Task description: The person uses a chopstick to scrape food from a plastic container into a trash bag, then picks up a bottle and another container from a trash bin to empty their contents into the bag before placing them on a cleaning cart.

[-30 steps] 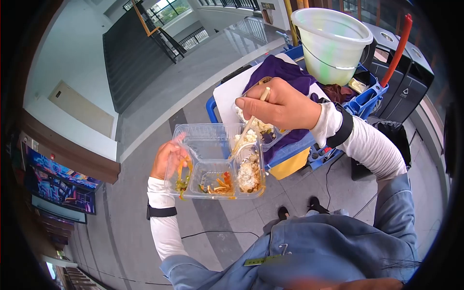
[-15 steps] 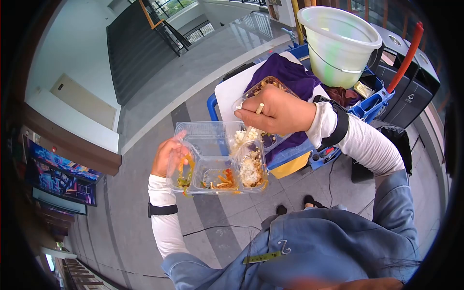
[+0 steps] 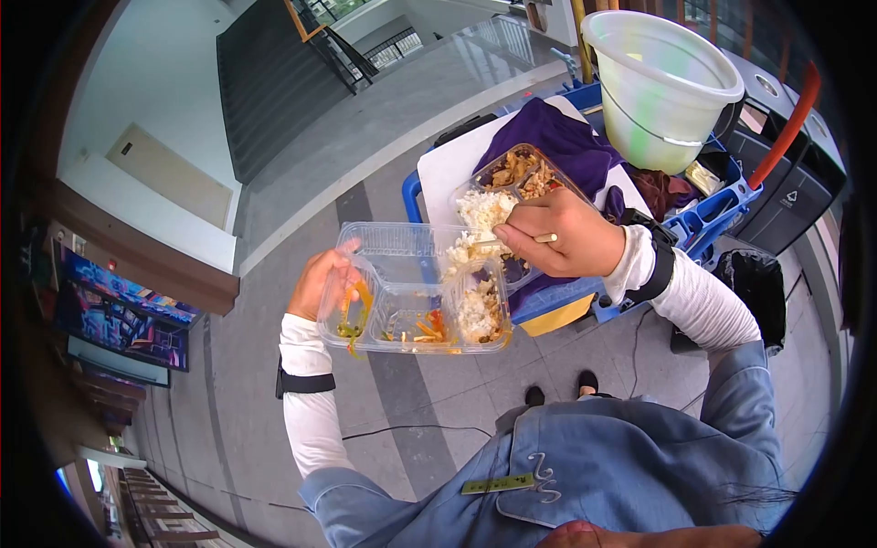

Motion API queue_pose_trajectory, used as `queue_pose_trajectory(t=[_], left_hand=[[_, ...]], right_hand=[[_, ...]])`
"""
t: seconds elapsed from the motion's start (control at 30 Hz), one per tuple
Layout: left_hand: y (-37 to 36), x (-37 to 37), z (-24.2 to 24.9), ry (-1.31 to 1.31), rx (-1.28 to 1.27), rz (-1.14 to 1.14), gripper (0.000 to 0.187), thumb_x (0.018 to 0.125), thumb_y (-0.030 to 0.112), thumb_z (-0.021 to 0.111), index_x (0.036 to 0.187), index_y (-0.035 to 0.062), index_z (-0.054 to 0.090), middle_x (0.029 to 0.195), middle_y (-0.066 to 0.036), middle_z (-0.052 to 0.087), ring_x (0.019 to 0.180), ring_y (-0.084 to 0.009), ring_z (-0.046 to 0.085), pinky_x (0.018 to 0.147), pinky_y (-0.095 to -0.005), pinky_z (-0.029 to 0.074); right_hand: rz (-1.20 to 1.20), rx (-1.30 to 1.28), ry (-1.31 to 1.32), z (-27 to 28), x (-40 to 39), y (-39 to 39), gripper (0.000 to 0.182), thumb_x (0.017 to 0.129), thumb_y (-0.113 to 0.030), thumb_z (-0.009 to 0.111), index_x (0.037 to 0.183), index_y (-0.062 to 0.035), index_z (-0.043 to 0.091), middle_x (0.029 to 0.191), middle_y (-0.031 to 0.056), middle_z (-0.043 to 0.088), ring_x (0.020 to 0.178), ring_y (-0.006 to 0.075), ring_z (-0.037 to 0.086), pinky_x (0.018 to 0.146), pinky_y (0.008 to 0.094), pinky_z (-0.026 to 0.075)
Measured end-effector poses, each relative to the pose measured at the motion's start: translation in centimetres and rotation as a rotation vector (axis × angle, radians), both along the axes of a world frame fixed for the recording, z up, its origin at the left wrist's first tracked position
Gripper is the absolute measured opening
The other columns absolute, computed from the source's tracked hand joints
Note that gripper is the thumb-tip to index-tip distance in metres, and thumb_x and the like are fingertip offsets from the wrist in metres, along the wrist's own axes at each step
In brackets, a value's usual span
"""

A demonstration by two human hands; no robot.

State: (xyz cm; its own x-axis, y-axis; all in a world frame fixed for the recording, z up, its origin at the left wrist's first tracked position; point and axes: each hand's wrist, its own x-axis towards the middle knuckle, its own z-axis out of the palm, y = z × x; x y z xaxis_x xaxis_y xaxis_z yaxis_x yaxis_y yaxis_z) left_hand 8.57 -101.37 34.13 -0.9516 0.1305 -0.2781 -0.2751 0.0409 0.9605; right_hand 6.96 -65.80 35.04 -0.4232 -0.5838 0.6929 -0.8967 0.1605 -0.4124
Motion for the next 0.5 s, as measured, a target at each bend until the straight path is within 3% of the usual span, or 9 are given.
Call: queue_pose_trajectory(t=[0.2,0.33,0.43,0.5], left_hand=[[0.2,0.0,0.5,0.019,-0.103,-0.003,0.051,0.078,0.023,0.041,0.118,-0.0096,0.042,0.064,-0.007,0.055,0.050,-0.0136,0.053,0.041,-0.0213,0.041],[-0.2,-0.3,0.1,0.031,-0.123,-0.031,0.054,0.078,0.024,0.040,0.121,-0.0089,0.040,0.066,-0.007,0.056,0.050,-0.0138,0.053,0.040,-0.0210,0.040],[0.1,-0.3,0.4,-0.007,-0.025,0.005,0.055,0.077,0.022,0.041,0.122,-0.0095,0.036,0.065,-0.008,0.054,0.049,-0.0152,0.053,0.041,-0.0206,0.040],[0.3,-0.5,0.7,-0.006,-0.048,0.001,0.055,0.077,0.023,0.041,0.122,-0.0089,0.038,0.066,-0.008,0.055,0.049,-0.0139,0.052,0.041,-0.0207,0.040]], right_hand=[[-0.044,-0.104,-0.038,0.4,-0.7,1.3,0.025,0.085,-0.007,0.052,0.062,0.0020,0.048,0.050,0.0109,0.044,0.042,0.0242,0.043,0.043,0.0330,0.032],[-0.145,-0.143,-0.142,1.0,-0.5,1.0,0.027,0.085,-0.012,0.054,0.062,0.0021,0.052,0.053,0.0109,0.050,0.041,0.0208,0.043,0.042,0.0309,0.034],[0.013,-0.256,-0.309,0.0,0.2,-0.6,0.028,0.086,-0.013,0.053,0.064,0.0028,0.052,0.051,0.0107,0.048,0.043,0.0193,0.041,0.044,0.0303,0.034],[0.025,-0.194,-0.337,-0.8,0.1,-0.7,0.027,0.086,-0.013,0.053,0.064,0.0029,0.052,0.052,0.0110,0.048,0.044,0.0191,0.041,0.044,0.0301,0.034]])
